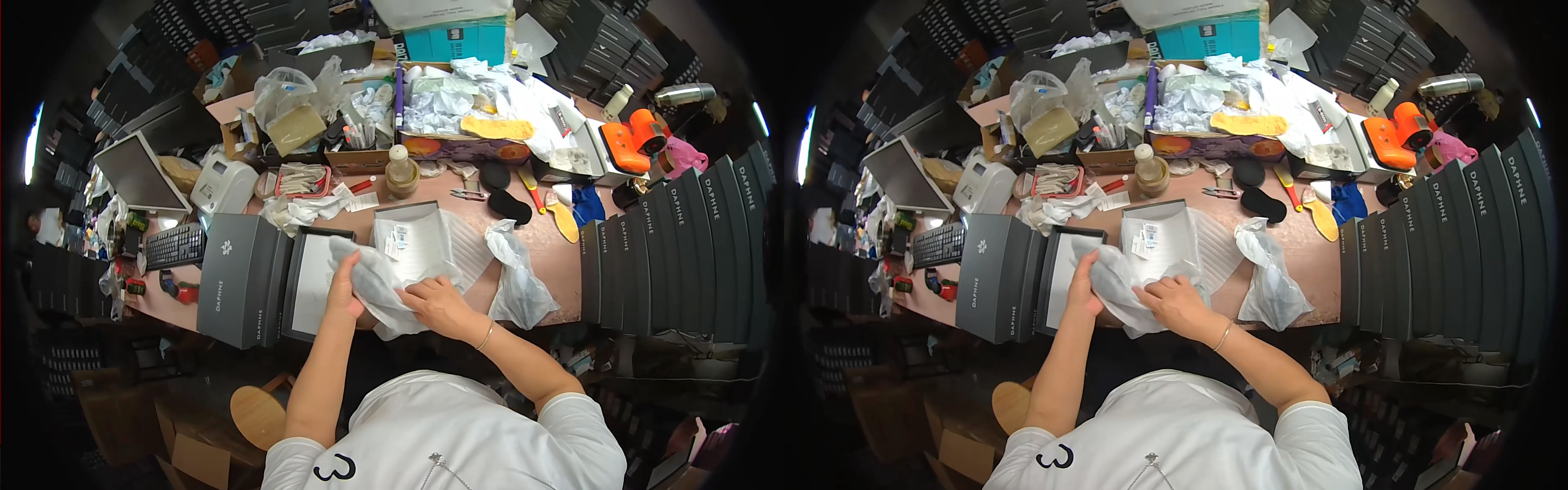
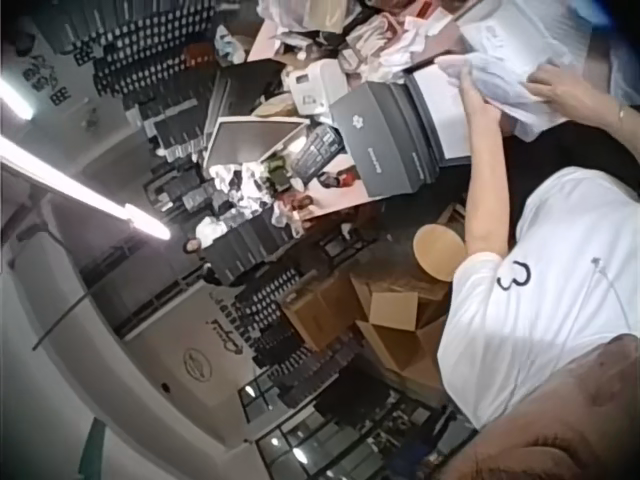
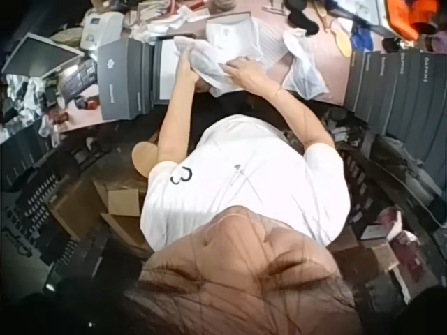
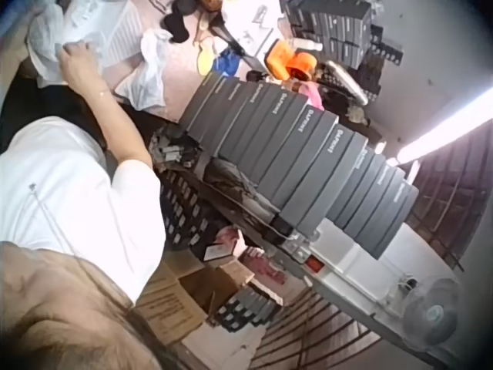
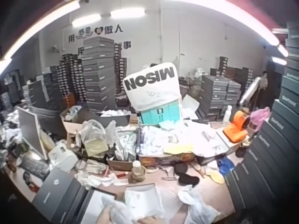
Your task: Inspect shoes, wrap them in tissue paper, and pack them into a shoe box.
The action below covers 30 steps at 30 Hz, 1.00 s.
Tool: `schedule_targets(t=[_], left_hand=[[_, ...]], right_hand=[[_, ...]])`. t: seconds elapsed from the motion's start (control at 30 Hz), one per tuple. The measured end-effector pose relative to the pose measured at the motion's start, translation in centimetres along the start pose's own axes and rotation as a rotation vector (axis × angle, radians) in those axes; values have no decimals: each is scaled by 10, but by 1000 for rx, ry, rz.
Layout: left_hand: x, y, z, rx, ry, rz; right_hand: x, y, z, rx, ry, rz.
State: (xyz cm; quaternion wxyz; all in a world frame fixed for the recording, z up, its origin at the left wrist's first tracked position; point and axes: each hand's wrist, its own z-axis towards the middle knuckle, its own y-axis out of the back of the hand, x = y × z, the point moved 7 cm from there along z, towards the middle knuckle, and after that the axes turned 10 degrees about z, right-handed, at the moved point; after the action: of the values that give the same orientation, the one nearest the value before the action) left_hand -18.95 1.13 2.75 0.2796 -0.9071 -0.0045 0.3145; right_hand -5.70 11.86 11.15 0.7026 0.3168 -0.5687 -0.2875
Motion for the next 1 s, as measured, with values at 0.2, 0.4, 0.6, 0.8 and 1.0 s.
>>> schedule_targets(t=[0.2, 0.4, 0.6, 0.8, 1.0], left_hand=[[13, 2, -6, -45, -142, -259], [-24, 12, -35, -17, -244, -221], [-24, 20, -32, -16, -295, 1], [-107, -42, -51, -88, -763, 106], [66, -105, -11, 317, -1156, 1553]], right_hand=[[52, -9, -5, -403, -89, 100], [8, 46, -54, -594, -316, 677], [-39, -11, -58, -353, -588, 1612], [-71, 78, -149, -851, -748, 1278], [-43, 118, -131, -1028, -561, 784]])
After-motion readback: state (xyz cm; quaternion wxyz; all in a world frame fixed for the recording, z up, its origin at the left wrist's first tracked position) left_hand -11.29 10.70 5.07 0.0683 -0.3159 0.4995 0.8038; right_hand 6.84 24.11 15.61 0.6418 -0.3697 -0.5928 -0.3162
